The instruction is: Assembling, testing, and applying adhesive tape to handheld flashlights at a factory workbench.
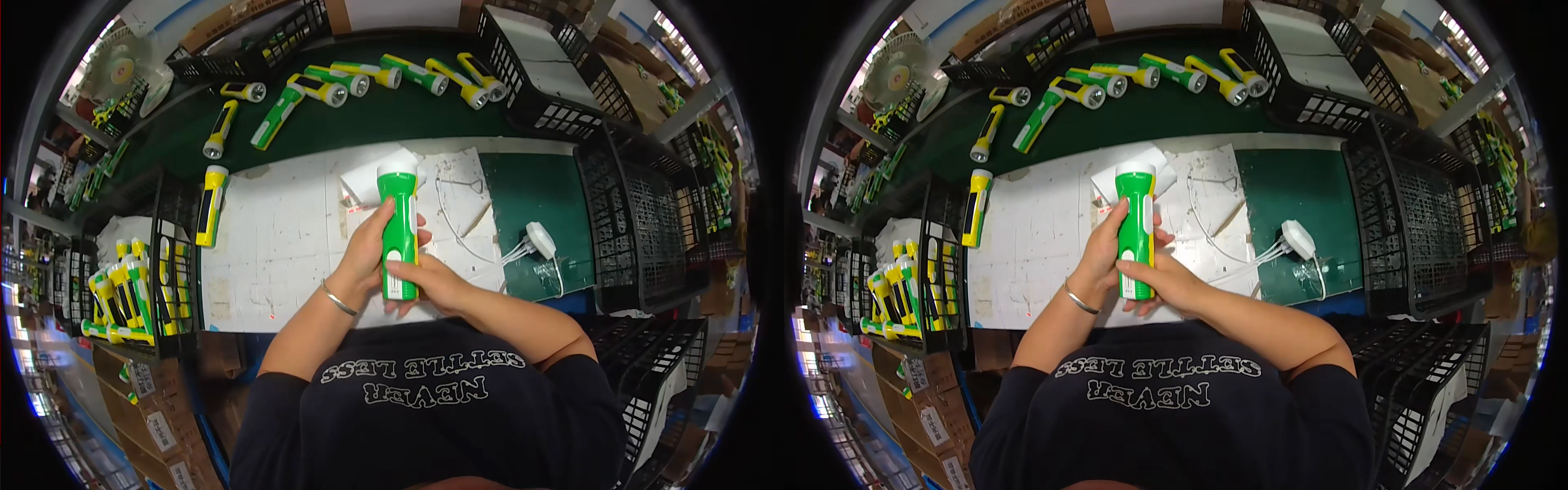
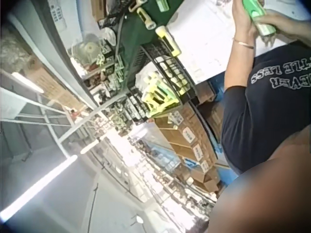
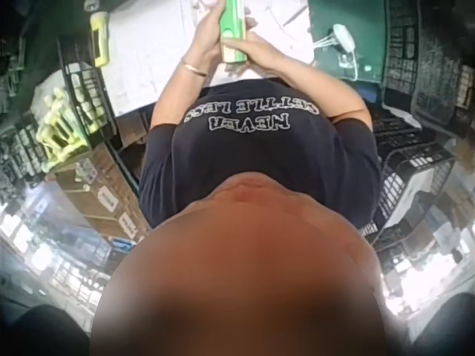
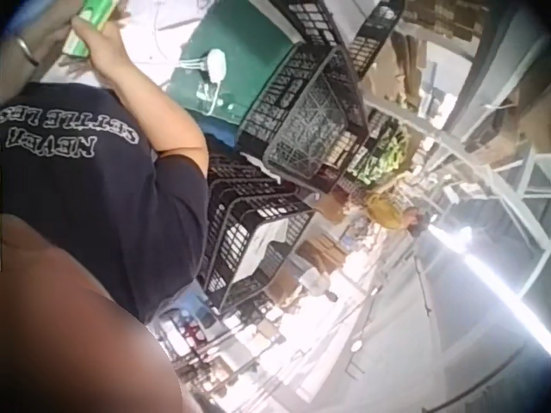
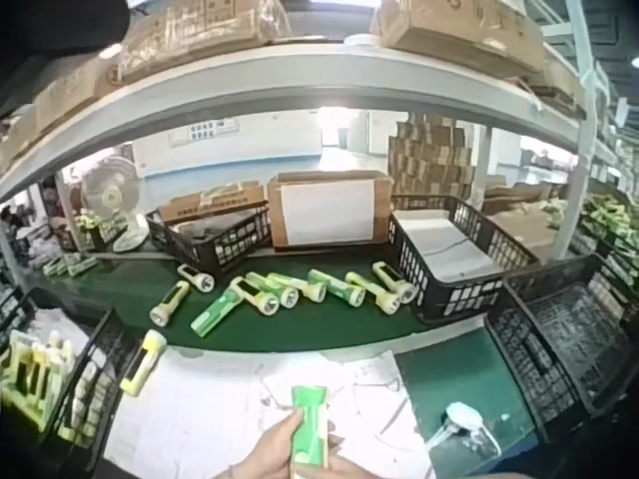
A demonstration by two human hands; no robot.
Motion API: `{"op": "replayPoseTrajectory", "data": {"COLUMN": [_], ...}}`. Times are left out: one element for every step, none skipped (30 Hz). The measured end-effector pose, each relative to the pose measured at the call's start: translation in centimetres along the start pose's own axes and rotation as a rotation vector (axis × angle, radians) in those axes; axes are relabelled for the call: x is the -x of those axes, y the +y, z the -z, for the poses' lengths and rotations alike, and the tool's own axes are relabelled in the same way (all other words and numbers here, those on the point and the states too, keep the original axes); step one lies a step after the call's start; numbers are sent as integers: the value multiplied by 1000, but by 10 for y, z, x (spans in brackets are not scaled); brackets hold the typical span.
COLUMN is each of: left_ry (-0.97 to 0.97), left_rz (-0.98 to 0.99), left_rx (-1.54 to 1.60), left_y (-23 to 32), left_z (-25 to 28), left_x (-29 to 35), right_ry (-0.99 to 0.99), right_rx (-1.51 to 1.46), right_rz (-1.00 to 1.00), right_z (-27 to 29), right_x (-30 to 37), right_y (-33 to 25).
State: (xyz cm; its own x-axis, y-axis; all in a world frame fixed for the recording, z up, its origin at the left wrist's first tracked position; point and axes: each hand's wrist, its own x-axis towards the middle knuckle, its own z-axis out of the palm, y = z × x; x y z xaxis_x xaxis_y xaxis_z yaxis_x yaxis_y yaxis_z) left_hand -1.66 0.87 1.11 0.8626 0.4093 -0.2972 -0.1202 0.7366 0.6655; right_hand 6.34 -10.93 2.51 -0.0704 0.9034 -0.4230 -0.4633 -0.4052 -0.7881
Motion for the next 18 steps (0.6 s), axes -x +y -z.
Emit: {"op": "replayPoseTrajectory", "data": {"left_ry": [30, 49, 74, 105, 93, 92, 87, 83, 84, 89, 95, 98, 77, 61, 80, -45, 98, 108], "left_rz": [23, 32, 20, 12, 4, 3, 11, 20, 23, 38, 54, 59, 21, -18, 11, 88, 23, 5], "left_rx": [5, -5, -42, -76, -81, -82, -81, -79, -79, -79, -78, -76, -47, -14, -1, -54, -25, -28], "left_y": [-1, 0, 0, 1, 1, 1, 2, 3, 4, 5, 5, 5, 5, 3, 7, 16, 14, 14], "left_z": [-2, -5, -9, -15, -15, -15, -15, -16, -17, -17, -18, -17, -16, -14, -11, 1, -8, -11], "left_x": [0, -1, -2, 1, 1, 1, 2, 2, 2, 2, 1, 0, -2, -2, -2, 1, 2, 3], "right_ry": [-31, -30, -28, -20, -20, -21, -23, -22, -21, -21, -21, -26, -30, -53, -60, 1, 194, 434], "right_rx": [-8, -25, -43, -10, -8, 1, 10, 8, 15, 21, 18, 64, 108, 238, 362, 404, 547, 940], "right_rz": [7, 11, 14, 21, 25, 38, 50, 50, 62, 71, 68, 63, 57, 39, -2, 42, 143, 338], "right_z": [3, 5, 5, 3, 3, 3, 3, 3, 3, 3, 4, 8, 12, 21, 35, 51, 68, 96], "right_x": [2, 4, 5, 6, 7, 7, 7, 7, 7, 7, 7, 7, 7, 8, 11, 9, 6, -2], "right_y": [4, 4, 3, 4, 4, 5, 5, 5, 5, 4, 3, 1, -1, -5, -20, -32, -45, -52]}}
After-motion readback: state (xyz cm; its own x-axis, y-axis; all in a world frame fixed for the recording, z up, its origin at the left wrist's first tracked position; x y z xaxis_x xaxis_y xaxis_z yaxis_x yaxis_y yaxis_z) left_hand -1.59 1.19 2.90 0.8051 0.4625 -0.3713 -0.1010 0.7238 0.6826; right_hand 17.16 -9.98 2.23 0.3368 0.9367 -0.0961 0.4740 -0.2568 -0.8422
